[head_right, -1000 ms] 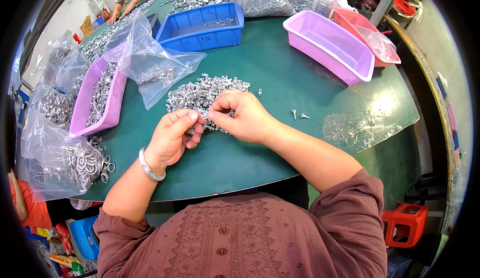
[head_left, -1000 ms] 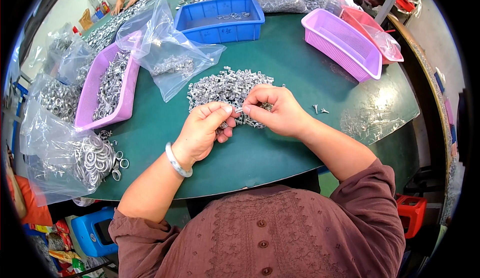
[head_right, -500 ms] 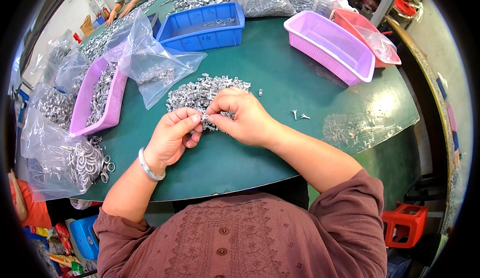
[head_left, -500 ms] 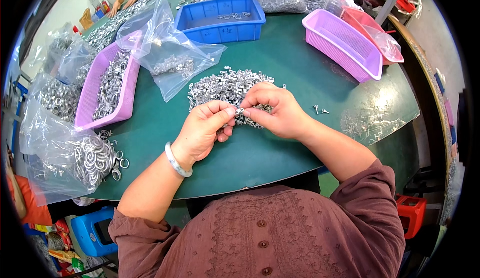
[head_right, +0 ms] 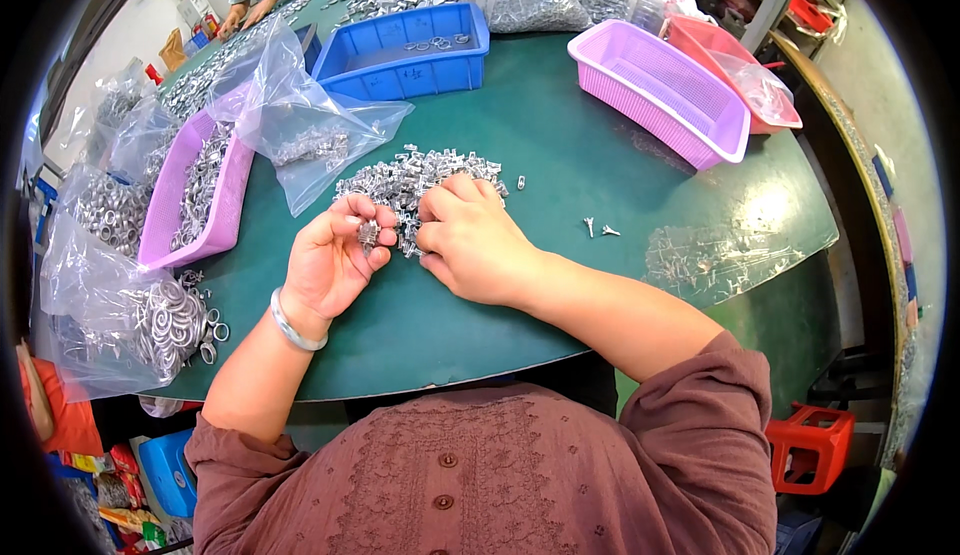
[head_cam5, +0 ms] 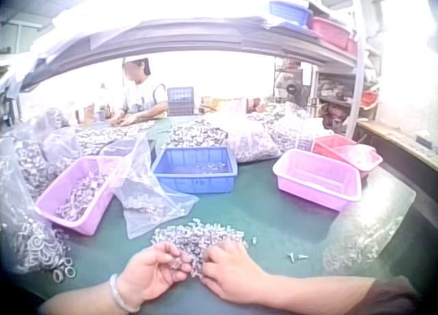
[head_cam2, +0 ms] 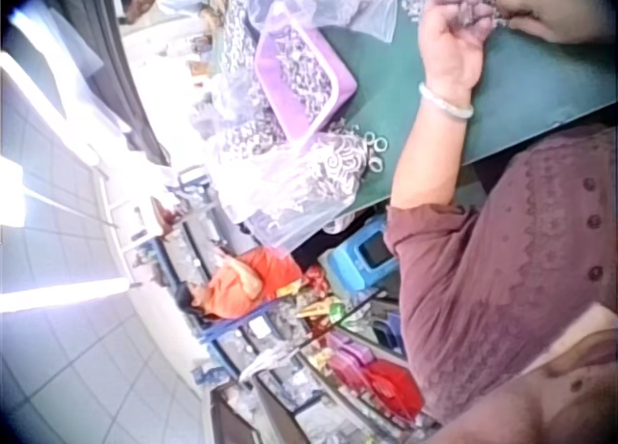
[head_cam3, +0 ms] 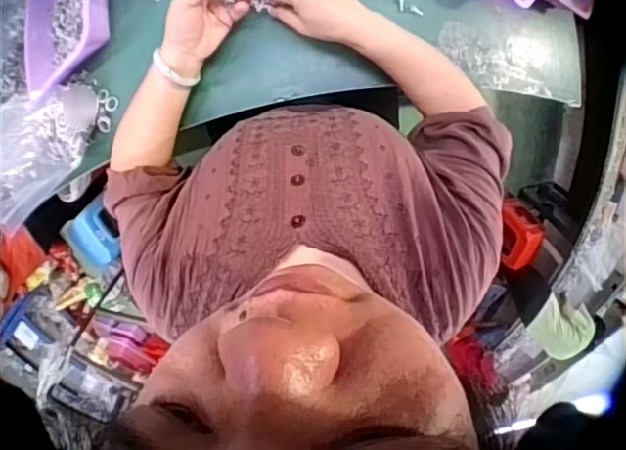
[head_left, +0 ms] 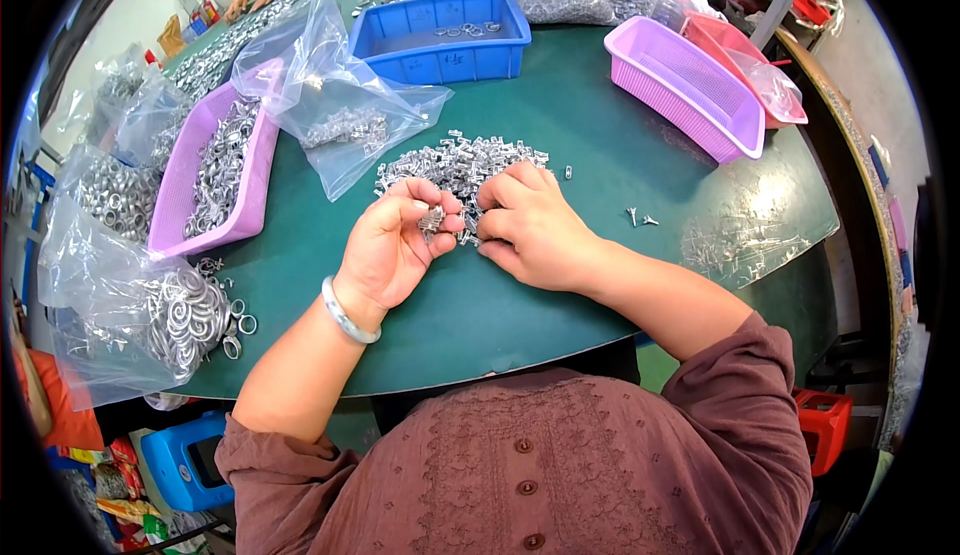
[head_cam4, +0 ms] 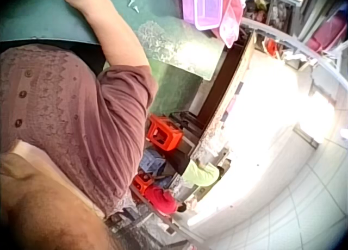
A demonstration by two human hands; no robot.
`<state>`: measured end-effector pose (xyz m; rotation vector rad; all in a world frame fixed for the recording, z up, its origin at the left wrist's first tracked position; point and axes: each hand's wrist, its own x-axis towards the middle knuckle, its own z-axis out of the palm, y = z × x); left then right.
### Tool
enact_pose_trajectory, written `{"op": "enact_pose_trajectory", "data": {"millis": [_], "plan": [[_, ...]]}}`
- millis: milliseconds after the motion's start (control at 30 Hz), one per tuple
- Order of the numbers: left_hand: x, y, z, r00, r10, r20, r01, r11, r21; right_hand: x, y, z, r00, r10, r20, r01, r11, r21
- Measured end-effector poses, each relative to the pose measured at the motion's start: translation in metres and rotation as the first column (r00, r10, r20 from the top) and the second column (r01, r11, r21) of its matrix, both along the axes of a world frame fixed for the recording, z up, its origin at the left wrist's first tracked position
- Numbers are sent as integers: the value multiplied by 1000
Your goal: The person receives metal components from a coworker, sits down at a workbench, and assembles the small metal parts together by hand.
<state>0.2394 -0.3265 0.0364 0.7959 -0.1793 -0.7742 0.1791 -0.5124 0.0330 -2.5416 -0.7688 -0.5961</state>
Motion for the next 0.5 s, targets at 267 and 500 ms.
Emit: {"op": "enact_pose_trajectory", "data": {"millis": [267,500], "plan": [[-1,-2,0,998,-5,67,-13,963,269,3,0,-3,999,22,-36,-21,1000,24],[-4,-4,2,998,-6,63,-15,943,331,2,2,-4,1000,7,-30,-7,1000,-4]]}}
